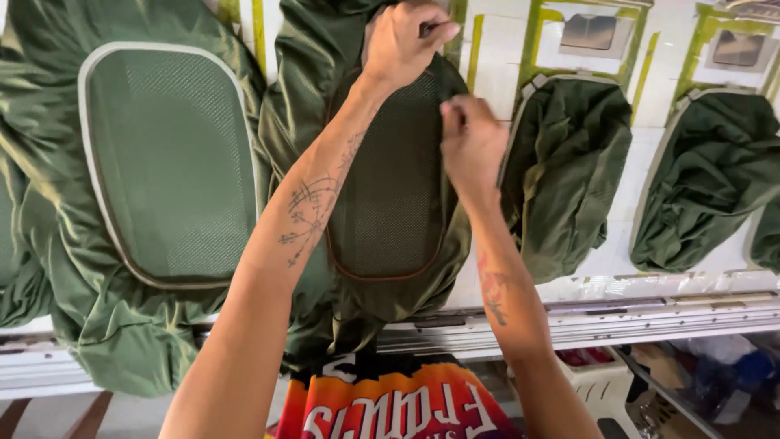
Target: Fitting green fabric covers onto industrial embroidery hoops on a multi-head machine
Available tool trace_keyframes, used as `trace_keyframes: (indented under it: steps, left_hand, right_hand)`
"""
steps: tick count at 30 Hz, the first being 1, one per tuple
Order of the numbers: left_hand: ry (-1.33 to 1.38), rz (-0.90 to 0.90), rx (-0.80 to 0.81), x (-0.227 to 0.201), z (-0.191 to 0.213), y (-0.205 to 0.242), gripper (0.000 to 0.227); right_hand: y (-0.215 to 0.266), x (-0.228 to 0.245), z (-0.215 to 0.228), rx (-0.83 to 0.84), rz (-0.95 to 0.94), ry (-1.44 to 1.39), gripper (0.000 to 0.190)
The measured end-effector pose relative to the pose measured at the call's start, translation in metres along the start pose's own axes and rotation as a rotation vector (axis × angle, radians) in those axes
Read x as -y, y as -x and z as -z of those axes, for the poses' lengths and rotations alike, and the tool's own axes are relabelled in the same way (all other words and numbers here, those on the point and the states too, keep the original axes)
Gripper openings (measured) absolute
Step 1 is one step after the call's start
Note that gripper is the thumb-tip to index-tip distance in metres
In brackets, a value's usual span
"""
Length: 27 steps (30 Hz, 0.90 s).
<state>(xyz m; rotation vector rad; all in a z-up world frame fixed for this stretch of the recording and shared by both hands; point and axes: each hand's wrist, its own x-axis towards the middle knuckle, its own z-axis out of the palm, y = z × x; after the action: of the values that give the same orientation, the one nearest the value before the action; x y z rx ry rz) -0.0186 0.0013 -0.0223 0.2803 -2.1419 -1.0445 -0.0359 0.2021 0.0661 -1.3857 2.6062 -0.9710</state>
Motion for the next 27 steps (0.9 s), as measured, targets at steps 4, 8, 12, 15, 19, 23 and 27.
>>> trace_keyframes:
  steps: [4, 8, 12, 15, 19, 23, 27]
  left_hand:
    - [0.188, -0.082, 0.079, -0.043, 0.042, -0.015, 0.023]
    - [0.147, -0.001, 0.332, -0.040, 0.048, -0.011, 0.003]
    - [-0.100, -0.100, 0.174, -0.017, 0.019, -0.002, 0.022]
    - [-0.100, -0.052, 0.116, -0.016, 0.009, -0.001, 0.012]
    - [-0.102, -0.007, 0.138, -0.018, 0.008, 0.002, 0.013]
    - [-0.072, 0.016, 0.108, -0.018, 0.007, 0.002, 0.015]
    - [-0.135, 0.153, 0.147, -0.021, 0.007, -0.002, 0.010]
  right_hand:
    - [-0.012, -0.035, 0.009, -0.091, -0.084, -0.129, 0.008]
    - [-0.020, -0.062, -0.004, 0.019, -0.275, -0.175, 0.023]
    - [-0.024, -0.036, -0.020, -0.025, -0.337, -0.145, 0.010]
    - [-0.035, -0.013, -0.009, -0.052, -0.127, -0.131, 0.027]
    - [-0.046, -0.039, -0.016, -0.021, -0.007, -0.112, 0.017]
    - [-0.061, -0.064, -0.028, -0.089, 0.118, -0.030, 0.015]
    - [-0.076, -0.062, -0.018, 0.138, 0.009, -0.053, 0.021]
